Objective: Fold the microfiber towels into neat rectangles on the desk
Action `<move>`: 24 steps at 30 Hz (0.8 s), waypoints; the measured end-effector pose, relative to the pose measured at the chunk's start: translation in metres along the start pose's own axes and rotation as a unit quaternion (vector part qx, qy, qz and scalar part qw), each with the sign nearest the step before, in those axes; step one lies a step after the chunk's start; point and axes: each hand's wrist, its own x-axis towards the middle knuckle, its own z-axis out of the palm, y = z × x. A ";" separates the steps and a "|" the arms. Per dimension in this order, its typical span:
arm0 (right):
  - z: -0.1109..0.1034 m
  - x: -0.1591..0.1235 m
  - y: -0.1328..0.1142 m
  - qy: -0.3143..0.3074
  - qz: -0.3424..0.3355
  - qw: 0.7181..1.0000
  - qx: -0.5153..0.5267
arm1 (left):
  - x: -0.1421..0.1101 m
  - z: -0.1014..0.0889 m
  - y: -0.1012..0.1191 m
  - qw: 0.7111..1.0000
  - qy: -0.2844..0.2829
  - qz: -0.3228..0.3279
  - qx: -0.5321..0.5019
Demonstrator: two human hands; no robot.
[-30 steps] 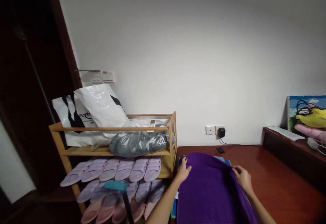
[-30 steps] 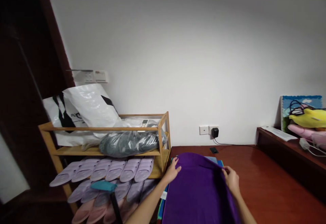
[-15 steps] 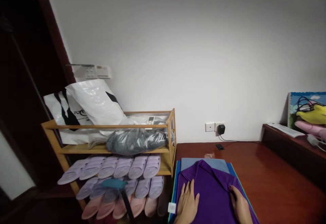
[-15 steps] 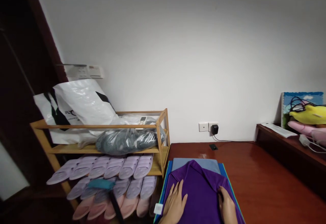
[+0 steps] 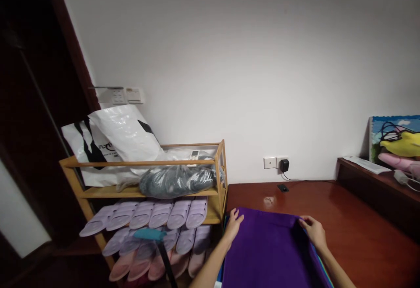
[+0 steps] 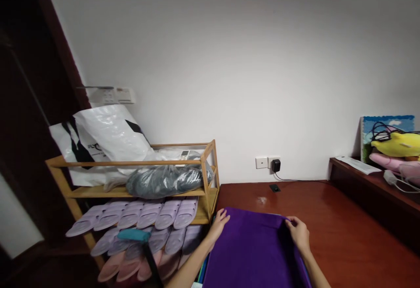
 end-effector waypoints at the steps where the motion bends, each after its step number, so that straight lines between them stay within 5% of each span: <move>1: 0.003 0.009 0.001 0.007 0.004 1.000 -0.002 | 0.011 -0.002 0.003 1.000 0.001 -0.012 0.010; 5: 0.018 0.025 0.011 0.015 0.001 1.000 -0.023 | 0.026 -0.005 0.000 0.996 0.014 -0.038 0.076; 9: 0.057 0.000 0.001 0.021 -0.075 0.996 -0.045 | 0.005 0.014 -0.007 0.988 0.023 0.023 0.149; 12: 0.096 -0.029 -0.020 -0.075 -0.224 0.966 -0.109 | -0.012 0.034 -0.012 0.953 -0.014 0.130 0.274; 15: 0.115 -0.043 -0.025 -0.169 -0.263 0.929 -0.199 | -0.018 0.037 -0.023 0.892 -0.040 0.160 0.422; 20: 0.085 -0.013 0.027 -0.116 -0.143 0.928 -0.324 | -0.009 0.002 -0.047 0.866 -0.001 0.094 0.492; 24: 0.058 0.011 0.053 -0.110 -0.072 0.927 -0.352 | -0.004 -0.012 -0.046 0.860 0.001 0.063 0.507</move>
